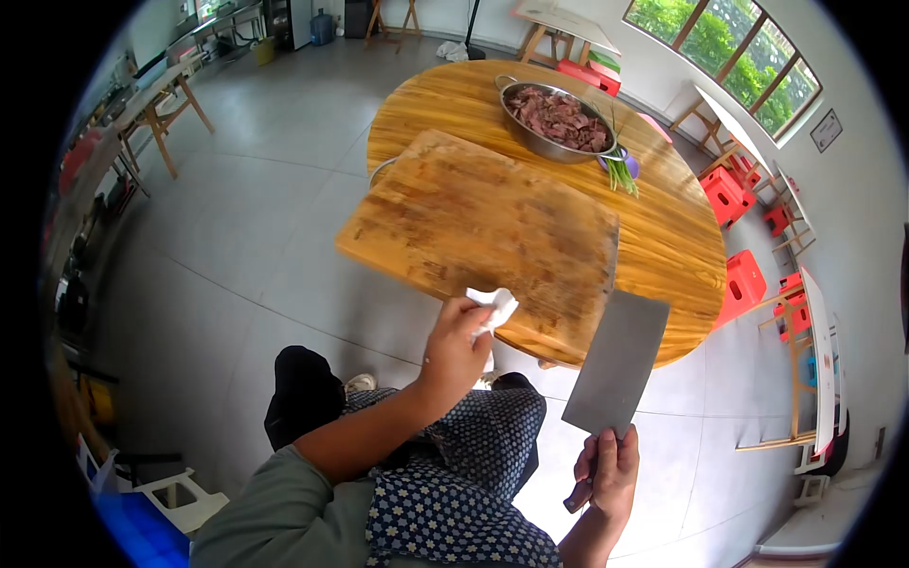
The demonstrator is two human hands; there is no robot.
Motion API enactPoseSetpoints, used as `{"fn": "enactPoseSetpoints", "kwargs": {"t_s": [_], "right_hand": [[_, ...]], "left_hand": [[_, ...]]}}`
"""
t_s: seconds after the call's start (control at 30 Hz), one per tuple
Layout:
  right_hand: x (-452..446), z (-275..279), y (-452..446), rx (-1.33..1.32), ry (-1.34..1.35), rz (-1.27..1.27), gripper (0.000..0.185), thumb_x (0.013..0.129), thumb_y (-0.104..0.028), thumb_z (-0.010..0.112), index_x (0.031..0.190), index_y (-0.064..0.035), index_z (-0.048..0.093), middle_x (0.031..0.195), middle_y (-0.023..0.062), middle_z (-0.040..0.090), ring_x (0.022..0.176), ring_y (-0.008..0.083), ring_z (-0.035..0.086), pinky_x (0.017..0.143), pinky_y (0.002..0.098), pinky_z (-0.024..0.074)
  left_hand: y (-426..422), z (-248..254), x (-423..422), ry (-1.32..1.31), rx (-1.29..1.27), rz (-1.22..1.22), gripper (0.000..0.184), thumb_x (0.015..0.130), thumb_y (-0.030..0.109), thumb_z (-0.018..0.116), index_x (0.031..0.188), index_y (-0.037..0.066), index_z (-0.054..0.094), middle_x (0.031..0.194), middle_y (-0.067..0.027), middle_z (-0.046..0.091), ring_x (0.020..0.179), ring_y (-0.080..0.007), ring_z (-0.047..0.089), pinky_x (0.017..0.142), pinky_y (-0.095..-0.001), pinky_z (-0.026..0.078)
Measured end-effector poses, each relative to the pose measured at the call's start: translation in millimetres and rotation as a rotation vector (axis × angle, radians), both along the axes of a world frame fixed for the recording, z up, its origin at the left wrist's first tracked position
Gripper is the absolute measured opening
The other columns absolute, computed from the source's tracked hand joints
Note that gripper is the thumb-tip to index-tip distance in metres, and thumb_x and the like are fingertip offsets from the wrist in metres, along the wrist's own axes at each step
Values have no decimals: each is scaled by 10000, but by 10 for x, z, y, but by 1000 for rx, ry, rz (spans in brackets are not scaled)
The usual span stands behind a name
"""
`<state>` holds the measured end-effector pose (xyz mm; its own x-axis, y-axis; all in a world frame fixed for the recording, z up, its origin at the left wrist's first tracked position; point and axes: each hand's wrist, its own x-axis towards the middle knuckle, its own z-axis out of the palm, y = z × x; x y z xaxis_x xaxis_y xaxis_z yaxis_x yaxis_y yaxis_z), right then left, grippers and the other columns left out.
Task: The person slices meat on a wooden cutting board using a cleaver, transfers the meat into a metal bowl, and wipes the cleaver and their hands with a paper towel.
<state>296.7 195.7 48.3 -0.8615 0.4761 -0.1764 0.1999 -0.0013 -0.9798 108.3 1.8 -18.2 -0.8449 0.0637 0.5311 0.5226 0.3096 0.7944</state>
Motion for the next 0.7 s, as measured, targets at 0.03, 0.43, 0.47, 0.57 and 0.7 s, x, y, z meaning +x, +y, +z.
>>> {"fn": "enactPoseSetpoints", "kwargs": {"t_s": [0.03,0.43,0.47,0.57,0.7], "right_hand": [[27,-29,29,3,5,3,147,1069,-192,456,1004,-60,444,708,37,505,458,105,484,391,230,407],[304,-74,184,-45,130,-186,110,1069,-175,441,1067,-65,450,702,39,478,451,108,461,379,246,410],[307,-57,190,-39,137,-197,110,1069,-175,441,1067,-65,450,702,39,478,451,108,461,379,246,410],[403,-2,180,-62,172,-287,127,1067,-186,451,1097,-62,459,710,42,481,454,109,464,379,248,411],[368,-7,165,-124,207,-279,162,1066,-197,457,1146,-56,460,716,47,481,460,113,459,384,252,414]], "left_hand": [[67,4,30,5,3,3,317,783,-70,663,1094,-7,657,1076,-167,592,940,-353,628,782,-390,533],[764,-93,364,-82,47,-565,461,856,-81,625,1301,36,608,1261,-135,568,1110,-285,611,916,-351,522],[753,-105,357,-269,188,-691,463,881,-33,645,1335,33,581,1263,-122,572,1108,-264,614,925,-356,526],[470,76,276,-908,692,-1012,441,961,123,650,1366,-4,530,1219,-96,617,1084,-173,621,942,-333,512],[-26,382,113,-961,1015,-1075,486,971,14,576,1435,6,431,1304,-114,586,1201,-223,598,1064,-408,469]]}}
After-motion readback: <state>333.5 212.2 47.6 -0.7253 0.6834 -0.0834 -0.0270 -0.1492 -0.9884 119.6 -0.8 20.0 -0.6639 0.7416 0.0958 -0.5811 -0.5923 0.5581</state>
